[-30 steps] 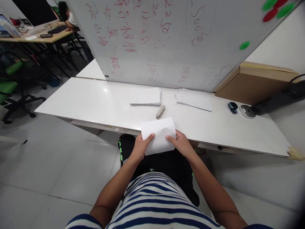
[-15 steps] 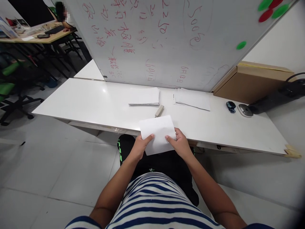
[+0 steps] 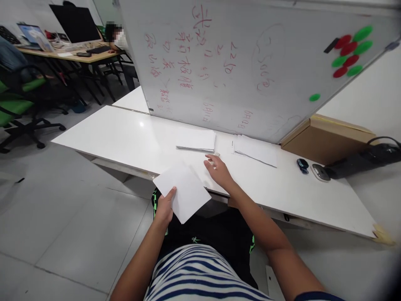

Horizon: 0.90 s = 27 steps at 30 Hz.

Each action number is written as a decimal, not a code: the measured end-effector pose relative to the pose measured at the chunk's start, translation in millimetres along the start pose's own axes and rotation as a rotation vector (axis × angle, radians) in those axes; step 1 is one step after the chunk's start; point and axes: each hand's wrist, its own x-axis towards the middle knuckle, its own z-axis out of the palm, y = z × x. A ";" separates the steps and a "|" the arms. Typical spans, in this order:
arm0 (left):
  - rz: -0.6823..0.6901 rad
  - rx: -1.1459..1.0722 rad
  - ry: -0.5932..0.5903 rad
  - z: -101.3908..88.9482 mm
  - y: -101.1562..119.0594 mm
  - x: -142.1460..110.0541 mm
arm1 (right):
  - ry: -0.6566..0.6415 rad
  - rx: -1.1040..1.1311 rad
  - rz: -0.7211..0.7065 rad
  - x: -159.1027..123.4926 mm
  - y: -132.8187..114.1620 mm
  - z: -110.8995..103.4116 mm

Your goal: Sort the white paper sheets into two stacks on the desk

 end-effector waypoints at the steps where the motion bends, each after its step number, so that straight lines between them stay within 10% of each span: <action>1: 0.007 0.003 0.038 -5.1 -2.8 1.7 | -0.005 -0.079 -0.042 11.0 1.7 4.8; 13: -0.009 -0.078 0.093 -43.4 -24.6 9.3 | -0.271 -0.974 -0.186 130.1 17.8 47.7; 27: -0.015 -0.080 0.113 -38.9 -12.4 11.7 | -0.355 -1.025 -0.218 119.7 17.5 49.4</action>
